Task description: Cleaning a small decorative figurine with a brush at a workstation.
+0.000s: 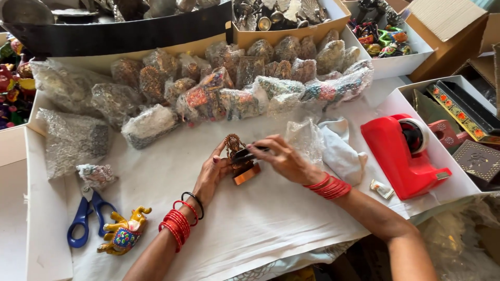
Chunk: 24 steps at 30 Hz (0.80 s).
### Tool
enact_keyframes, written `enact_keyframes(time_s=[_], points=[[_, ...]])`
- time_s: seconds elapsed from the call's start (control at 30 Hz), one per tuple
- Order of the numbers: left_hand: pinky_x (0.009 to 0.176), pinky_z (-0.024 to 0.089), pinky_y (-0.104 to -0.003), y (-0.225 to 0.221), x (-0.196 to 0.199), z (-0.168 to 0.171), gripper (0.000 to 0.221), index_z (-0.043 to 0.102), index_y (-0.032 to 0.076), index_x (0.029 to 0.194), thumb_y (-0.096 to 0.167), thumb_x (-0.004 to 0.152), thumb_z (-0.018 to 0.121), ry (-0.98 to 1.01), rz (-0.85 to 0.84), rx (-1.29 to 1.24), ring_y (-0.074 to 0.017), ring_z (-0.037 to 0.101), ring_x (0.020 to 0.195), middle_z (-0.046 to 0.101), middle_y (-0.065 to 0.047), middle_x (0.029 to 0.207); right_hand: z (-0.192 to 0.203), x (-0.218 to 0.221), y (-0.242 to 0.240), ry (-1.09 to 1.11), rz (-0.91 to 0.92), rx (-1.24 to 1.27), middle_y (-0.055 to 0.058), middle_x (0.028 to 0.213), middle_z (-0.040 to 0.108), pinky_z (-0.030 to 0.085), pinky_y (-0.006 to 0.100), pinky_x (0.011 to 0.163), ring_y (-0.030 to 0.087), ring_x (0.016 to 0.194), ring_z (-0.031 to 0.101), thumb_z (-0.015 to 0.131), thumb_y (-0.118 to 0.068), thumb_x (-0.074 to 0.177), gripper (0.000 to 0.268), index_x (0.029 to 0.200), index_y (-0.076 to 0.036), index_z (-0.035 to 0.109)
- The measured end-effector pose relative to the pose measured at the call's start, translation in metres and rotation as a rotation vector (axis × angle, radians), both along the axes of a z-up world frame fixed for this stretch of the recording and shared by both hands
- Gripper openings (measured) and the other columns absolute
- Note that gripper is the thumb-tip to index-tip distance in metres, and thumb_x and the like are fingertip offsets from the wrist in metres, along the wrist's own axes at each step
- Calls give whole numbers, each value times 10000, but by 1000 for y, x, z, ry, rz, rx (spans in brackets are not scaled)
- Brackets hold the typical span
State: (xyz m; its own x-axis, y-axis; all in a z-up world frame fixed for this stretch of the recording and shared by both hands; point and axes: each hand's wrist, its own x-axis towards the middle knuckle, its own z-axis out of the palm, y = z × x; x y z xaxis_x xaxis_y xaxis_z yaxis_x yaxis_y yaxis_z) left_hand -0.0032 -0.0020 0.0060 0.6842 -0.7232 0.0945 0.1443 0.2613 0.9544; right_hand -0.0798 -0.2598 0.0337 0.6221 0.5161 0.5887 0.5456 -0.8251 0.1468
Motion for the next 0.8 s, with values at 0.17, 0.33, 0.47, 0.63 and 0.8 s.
enact_keyframes(time_s=[0.17, 0.33, 0.47, 0.63, 0.8], points=[[1070, 508, -452, 1, 0, 7, 1039, 228, 47, 1618, 749, 892, 471, 37, 35, -84, -299, 615, 1268, 559, -173, 1443, 13, 11, 31, -36, 124, -63, 103, 1336, 561, 487, 462, 1055, 249, 1223, 537, 753, 30, 798, 732, 1487, -110, 550], [1066, 516, -446, -3, 11, -17, 1057, 258, 17, 1608, 762, 889, 469, 66, 2, -98, -312, 632, 1243, 616, -203, 1377, -7, 8, -12, -31, 66, -103, 106, 1343, 582, 559, 357, 1044, 253, 1216, 552, 749, 91, 759, 764, 1477, -110, 578], [1025, 537, -414, 0, 8, -7, 1068, 295, 42, 1607, 809, 869, 385, 28, -11, 66, -266, 688, 1136, 696, -195, 1186, -9, 2, -10, 51, 98, 170, 101, 1285, 608, 572, 371, 977, 267, 1160, 566, 762, 75, 781, 698, 1431, -110, 588], [1025, 530, -406, 1, 4, -4, 1045, 327, 14, 1595, 796, 906, 402, 9, 19, 22, -226, 674, 1096, 685, -145, 1161, 12, 10, 27, 47, 117, 221, 118, 1273, 612, 577, 385, 948, 296, 1138, 573, 762, 71, 806, 630, 1401, -69, 610], [996, 554, -411, 1, 12, -25, 959, 457, -104, 1470, 720, 981, 448, 112, 19, -72, -231, 695, 1074, 700, -147, 1167, 19, 16, 27, 49, 155, 243, 120, 1271, 626, 577, 388, 925, 297, 1115, 597, 759, 30, 838, 557, 1372, -61, 629]])
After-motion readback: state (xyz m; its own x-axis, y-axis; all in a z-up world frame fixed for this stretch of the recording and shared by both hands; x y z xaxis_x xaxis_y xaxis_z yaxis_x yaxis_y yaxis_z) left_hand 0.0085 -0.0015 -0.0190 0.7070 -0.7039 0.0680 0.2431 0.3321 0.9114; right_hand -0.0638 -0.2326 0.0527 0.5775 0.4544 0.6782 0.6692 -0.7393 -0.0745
